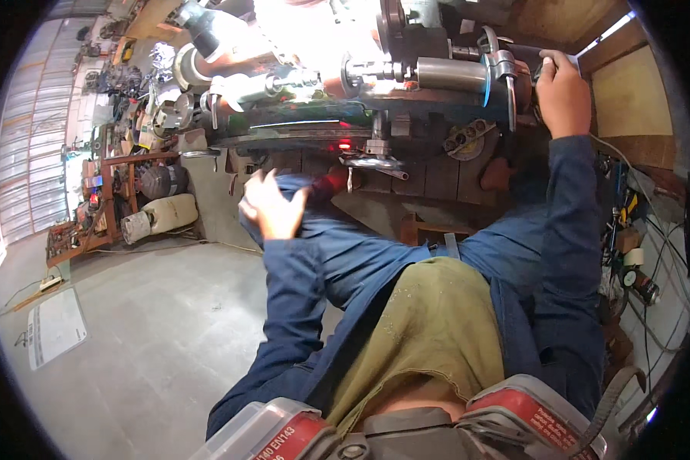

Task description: The person operates a precision machine to grind a metal part, rotating the workpiece against the wheel and using a digital caliper to check the diameter.

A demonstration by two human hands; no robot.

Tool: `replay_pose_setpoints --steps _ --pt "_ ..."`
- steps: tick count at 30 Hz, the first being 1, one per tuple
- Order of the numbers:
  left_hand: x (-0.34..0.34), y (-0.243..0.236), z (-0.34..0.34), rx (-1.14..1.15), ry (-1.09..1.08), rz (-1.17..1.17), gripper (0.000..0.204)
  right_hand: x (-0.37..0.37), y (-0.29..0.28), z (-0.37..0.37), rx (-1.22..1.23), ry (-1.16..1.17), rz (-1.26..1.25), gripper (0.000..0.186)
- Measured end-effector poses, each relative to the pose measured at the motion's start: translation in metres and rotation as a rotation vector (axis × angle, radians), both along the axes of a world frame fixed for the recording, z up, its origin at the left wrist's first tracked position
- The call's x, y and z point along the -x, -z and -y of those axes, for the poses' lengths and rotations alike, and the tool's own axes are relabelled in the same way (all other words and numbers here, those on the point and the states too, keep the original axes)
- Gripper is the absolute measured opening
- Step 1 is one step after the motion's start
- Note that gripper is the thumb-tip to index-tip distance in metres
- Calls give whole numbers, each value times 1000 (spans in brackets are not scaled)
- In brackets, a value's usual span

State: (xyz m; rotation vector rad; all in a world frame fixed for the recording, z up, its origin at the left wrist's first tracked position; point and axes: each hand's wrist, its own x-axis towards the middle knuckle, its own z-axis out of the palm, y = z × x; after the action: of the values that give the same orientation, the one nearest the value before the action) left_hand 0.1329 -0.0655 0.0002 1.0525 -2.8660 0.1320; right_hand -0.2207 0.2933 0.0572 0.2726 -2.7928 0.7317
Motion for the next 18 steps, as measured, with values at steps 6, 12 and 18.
replay_pose_setpoints --steps 6,12,18 --pt "-63 -25 6 -535 -520 -394 99 18 -14 4 22 -4 145 39" --pt "-52 -46 37 -314 -464 -179 60 -39 16 -1 435 49 -302 40" --pt "67 -62 136 -415 203 -823 41 -62 68 -6 109 71 -613 49"
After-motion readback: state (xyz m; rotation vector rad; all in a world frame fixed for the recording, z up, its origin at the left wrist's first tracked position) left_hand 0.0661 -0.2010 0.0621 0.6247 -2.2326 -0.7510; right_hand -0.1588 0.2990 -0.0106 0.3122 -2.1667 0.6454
